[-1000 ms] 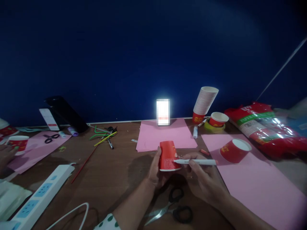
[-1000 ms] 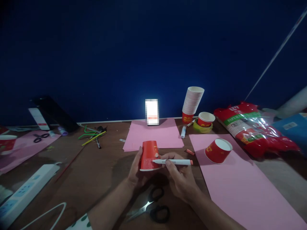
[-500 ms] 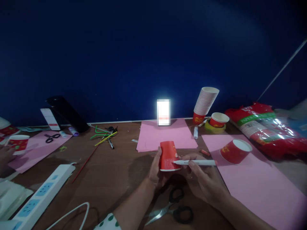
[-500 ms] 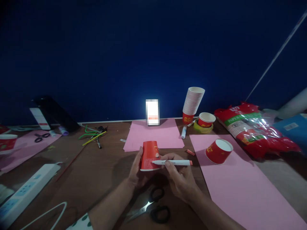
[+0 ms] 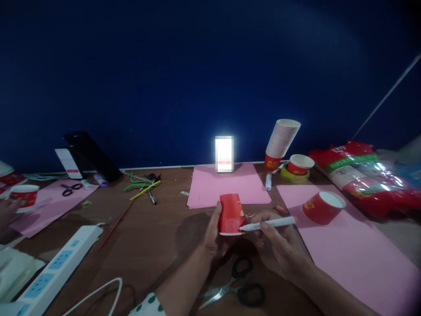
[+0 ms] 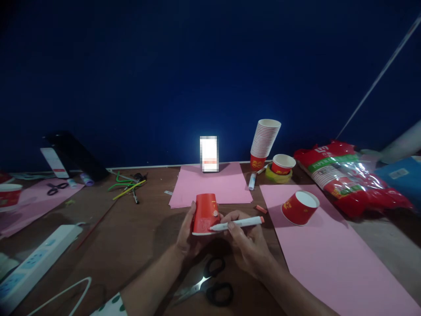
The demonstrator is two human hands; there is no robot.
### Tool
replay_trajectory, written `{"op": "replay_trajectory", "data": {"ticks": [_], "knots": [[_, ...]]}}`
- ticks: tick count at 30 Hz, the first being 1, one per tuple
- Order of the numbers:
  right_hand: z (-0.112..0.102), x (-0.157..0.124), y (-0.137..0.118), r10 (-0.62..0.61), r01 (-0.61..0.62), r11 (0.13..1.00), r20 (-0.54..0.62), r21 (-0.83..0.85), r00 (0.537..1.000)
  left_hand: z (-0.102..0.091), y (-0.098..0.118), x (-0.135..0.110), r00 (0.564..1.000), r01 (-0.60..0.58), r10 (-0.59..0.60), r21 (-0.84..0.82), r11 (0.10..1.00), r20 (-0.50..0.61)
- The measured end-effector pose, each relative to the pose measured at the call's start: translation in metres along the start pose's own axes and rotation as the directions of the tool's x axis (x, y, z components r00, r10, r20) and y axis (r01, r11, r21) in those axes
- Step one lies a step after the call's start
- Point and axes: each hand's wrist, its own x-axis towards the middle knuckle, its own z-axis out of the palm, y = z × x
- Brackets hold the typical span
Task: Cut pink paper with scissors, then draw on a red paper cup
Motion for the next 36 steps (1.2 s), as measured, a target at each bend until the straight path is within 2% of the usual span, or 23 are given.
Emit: {"op": "replay_trajectory", "data": {"ticks": [7, 11, 15, 20, 27, 34, 36], "knots": [[-0.0024, -0.0006, -0.0006, -0.017, 0.015, 0.998, -0.032, -0.062, 0.999, -0.0019, 0.0000, 0.0013, 1.000, 0.010, -0.009, 0.010, 1.000, -0.016], [-0.0041, -0.0004, 0.0014, 0.020, -0.020, 1.000, 0.022, 0.002, 1.000, -0.0005, 0.0002, 0.0010, 1.000, 0.012, -0.012, -0.003, 1.000, -0.018], [-0.0013, -0.0012, -0.0002, 0.019, -0.019, 1.000, -0.002, 0.021, 1.000, 0.0007, 0.0002, 0.0004, 1.000, 0.005, -0.005, -0.005, 1.000, -0.009], [0.0011, -0.0019, -0.0032, 0.029, -0.030, 0.999, 0.044, 0.029, 0.999, 0.0002, 0.0000, -0.0007, 1.000, 0.010, -0.010, 0.009, 1.000, -0.007], [-0.0049, 0.0015, 0.0002, -0.042, 0.040, 0.997, -0.034, -0.065, 0.999, -0.0040, 0.0002, 0.0019, 0.999, 0.018, -0.017, 0.008, 1.000, -0.048], [-0.0040, -0.0004, 0.0025, 0.029, -0.030, 0.999, 0.024, 0.033, 0.999, 0.0013, 0.0002, -0.0002, 1.000, 0.009, -0.009, -0.004, 1.000, -0.028], [-0.0047, -0.0004, 0.0026, 0.038, -0.039, 0.999, 0.021, 0.006, 0.999, 0.0016, 0.0003, -0.0006, 1.000, 0.013, -0.014, -0.014, 1.000, -0.028]]}}
